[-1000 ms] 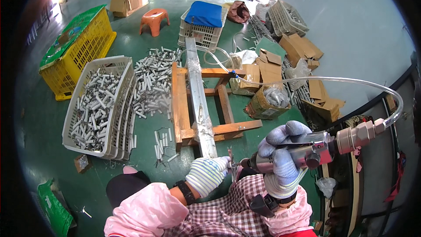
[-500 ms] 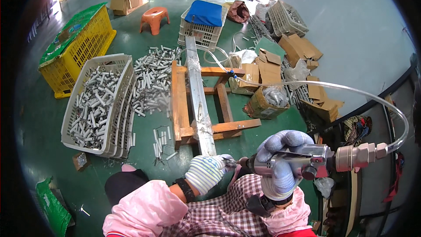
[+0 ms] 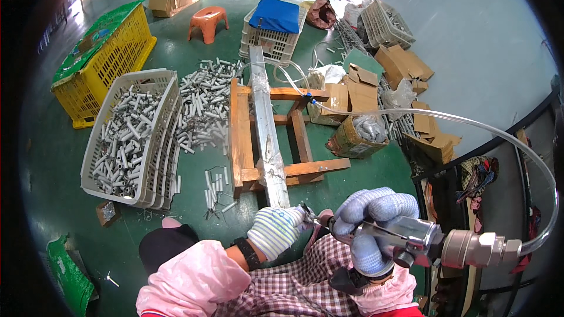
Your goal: Use a pneumatic screwdriver to fasten small plastic components into a metal jig on a factory floor.
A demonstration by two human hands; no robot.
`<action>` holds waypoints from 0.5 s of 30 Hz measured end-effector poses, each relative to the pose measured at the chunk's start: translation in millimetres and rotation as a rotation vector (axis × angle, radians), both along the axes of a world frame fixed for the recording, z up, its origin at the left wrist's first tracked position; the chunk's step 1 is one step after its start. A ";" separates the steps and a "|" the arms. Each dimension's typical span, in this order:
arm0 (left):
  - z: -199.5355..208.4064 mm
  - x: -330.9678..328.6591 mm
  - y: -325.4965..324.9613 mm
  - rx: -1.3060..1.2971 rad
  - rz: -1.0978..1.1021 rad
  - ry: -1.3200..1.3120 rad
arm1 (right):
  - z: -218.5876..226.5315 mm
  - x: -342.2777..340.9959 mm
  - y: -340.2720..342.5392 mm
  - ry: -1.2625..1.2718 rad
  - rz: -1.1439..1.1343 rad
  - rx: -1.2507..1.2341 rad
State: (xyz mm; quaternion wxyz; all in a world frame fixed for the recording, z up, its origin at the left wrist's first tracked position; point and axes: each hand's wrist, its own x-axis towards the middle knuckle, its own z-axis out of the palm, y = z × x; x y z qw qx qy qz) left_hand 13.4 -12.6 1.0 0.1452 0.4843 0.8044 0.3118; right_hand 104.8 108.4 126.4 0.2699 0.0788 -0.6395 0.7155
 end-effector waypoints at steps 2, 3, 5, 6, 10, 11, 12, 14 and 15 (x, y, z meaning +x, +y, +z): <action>-4.0 0.6 -0.6 0.075 0.002 -0.006 | -4.4 -1.4 3.9 0.028 0.075 -0.024; -4.7 1.0 0.6 0.078 0.000 -0.009 | 1.0 -0.1 -3.2 0.005 -0.028 -0.033; -5.6 1.4 3.1 0.031 -0.007 0.043 | -2.1 -2.1 8.0 0.025 -0.006 0.053; -10.3 1.8 2.3 0.030 -0.004 0.042 | -3.4 -4.6 12.2 0.050 0.021 0.132; -7.8 2.0 2.1 0.039 0.007 0.037 | -9.1 -11.0 5.7 0.107 -0.040 0.024; -5.0 1.8 3.3 0.052 0.006 0.017 | -8.8 -8.9 7.9 0.109 -0.008 -0.044; -4.0 2.0 2.3 0.059 0.012 -0.004 | -9.0 -8.2 6.7 0.109 -0.004 -0.046; -4.3 1.6 1.2 0.067 0.011 -0.041 | -8.6 -6.1 3.9 0.089 -0.091 -0.114; -3.7 1.0 1.6 0.078 0.004 -0.079 | -8.8 -3.0 2.3 0.052 -0.096 -0.190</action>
